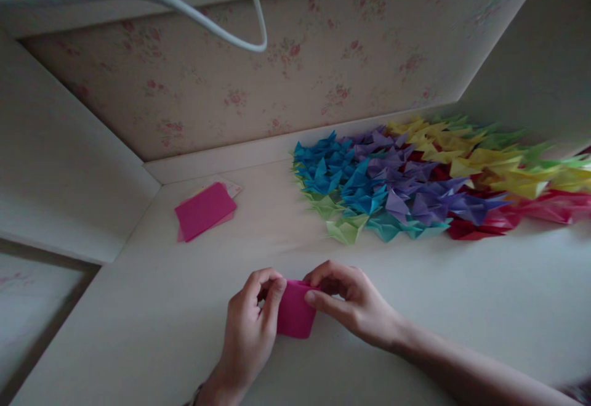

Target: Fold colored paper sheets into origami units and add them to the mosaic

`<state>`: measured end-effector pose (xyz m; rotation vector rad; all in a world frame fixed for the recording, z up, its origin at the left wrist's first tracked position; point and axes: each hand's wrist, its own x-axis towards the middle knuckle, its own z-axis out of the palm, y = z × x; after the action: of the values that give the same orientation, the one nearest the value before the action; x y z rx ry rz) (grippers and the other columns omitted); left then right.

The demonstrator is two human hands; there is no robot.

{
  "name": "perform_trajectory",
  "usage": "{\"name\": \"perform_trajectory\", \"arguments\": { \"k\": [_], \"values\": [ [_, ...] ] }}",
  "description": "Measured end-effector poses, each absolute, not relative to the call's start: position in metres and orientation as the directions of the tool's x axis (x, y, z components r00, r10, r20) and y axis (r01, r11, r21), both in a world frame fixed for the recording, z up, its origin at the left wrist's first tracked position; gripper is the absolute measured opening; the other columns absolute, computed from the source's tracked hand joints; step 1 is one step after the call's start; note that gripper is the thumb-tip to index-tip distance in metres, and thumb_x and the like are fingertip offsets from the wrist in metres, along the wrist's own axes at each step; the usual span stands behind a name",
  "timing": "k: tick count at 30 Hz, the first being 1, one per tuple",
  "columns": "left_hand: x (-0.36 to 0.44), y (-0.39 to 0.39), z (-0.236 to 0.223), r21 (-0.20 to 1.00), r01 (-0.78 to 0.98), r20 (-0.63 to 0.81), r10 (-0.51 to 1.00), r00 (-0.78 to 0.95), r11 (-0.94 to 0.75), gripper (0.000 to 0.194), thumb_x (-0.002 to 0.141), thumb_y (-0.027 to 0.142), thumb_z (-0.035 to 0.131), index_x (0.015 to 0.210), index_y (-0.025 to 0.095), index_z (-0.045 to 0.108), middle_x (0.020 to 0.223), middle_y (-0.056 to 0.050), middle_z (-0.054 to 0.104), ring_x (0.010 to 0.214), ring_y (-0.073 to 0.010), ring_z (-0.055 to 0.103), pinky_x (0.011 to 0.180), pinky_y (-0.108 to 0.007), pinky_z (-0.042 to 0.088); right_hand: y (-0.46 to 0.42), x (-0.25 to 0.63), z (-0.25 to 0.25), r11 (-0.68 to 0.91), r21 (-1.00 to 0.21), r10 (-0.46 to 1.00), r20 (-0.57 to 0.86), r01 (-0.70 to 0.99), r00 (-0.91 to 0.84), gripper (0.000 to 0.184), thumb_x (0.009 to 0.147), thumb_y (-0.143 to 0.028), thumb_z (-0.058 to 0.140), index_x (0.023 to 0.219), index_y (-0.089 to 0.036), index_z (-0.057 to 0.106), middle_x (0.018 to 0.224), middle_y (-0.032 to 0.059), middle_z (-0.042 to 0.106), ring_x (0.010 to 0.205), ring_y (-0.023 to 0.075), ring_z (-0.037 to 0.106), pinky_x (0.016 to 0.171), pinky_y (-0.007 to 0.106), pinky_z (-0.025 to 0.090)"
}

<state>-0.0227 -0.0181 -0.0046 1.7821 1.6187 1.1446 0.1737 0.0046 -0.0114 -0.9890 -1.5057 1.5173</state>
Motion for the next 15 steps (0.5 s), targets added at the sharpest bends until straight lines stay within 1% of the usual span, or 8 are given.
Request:
{"name": "perform_trajectory", "arguments": {
  "k": [4, 7, 11, 13, 15],
  "values": [
    [-0.0240, -0.0205, -0.0060, 0.712, 0.638, 0.383, 0.924, -0.004, -0.292, 0.016, 0.095, 0.031, 0.056, 0.086, 0.020, 0.064, 0.067, 0.000, 0.072, 0.055, -0.0150, 0.069, 0.052, -0.020, 0.054, 0.0049, 0.1731, -0.0103, -0.052, -0.997, 0.885, -0.072, 0.055, -0.459, 0.025, 0.088, -0.041, 0.070, 0.085, -0.017, 0.067, 0.084, 0.0045, 0.072, 0.071, 0.0150, 0.060, 0.064, 0.025, 0.046],
    [-0.0250, -0.0225, -0.0075, 0.644, 0.683, 0.454, 0.891, 0.022, -0.345, 0.015, 0.095, 0.030, 0.055, 0.087, 0.020, 0.063, 0.066, -0.001, 0.073, 0.053, -0.0152, 0.070, 0.052, -0.020, 0.054, 0.0054, 0.1729, -0.0099, -0.017, -0.994, 0.877, -0.066, 0.107, -0.476, 0.027, 0.088, -0.043, 0.069, 0.084, -0.016, 0.069, 0.077, 0.0034, 0.070, 0.066, 0.0141, 0.057, 0.061, 0.025, 0.044],
    [-0.0254, -0.0224, -0.0099, 0.623, 0.712, 0.469, 0.883, -0.007, -0.325, 0.015, 0.096, 0.030, 0.054, 0.089, 0.019, 0.062, 0.063, 0.000, 0.072, 0.049, -0.0143, 0.068, 0.048, -0.019, 0.053, 0.0060, 0.1731, -0.0092, 0.006, -0.993, 0.892, -0.047, 0.116, -0.450, 0.030, 0.086, -0.044, 0.071, 0.079, -0.015, 0.069, 0.068, 0.0021, 0.067, 0.060, 0.0129, 0.053, 0.056, 0.025, 0.040],
    [-0.0249, -0.0213, -0.0106, 0.620, 0.720, 0.476, 0.879, -0.029, -0.312, 0.016, 0.096, 0.031, 0.054, 0.089, 0.019, 0.062, 0.063, -0.001, 0.072, 0.049, -0.0148, 0.069, 0.048, -0.019, 0.053, 0.0062, 0.1728, -0.0092, -0.007, -0.995, 0.902, -0.048, 0.097, -0.428, 0.030, 0.085, -0.044, 0.072, 0.078, -0.015, 0.070, 0.066, 0.0021, 0.066, 0.059, 0.0129, 0.052, 0.054, 0.025, 0.039],
    [-0.0240, -0.0206, -0.0106, 0.623, 0.723, 0.477, 0.878, -0.047, -0.299, 0.017, 0.096, 0.032, 0.054, 0.089, 0.019, 0.062, 0.065, -0.002, 0.073, 0.052, -0.0156, 0.070, 0.050, -0.020, 0.054, 0.0061, 0.1716, -0.0098, -0.035, -0.998, 0.916, -0.056, 0.058, -0.398, 0.030, 0.083, -0.043, 0.074, 0.076, -0.014, 0.070, 0.067, 0.0026, 0.067, 0.060, 0.0134, 0.054, 0.055, 0.025, 0.040]
  ]
}}
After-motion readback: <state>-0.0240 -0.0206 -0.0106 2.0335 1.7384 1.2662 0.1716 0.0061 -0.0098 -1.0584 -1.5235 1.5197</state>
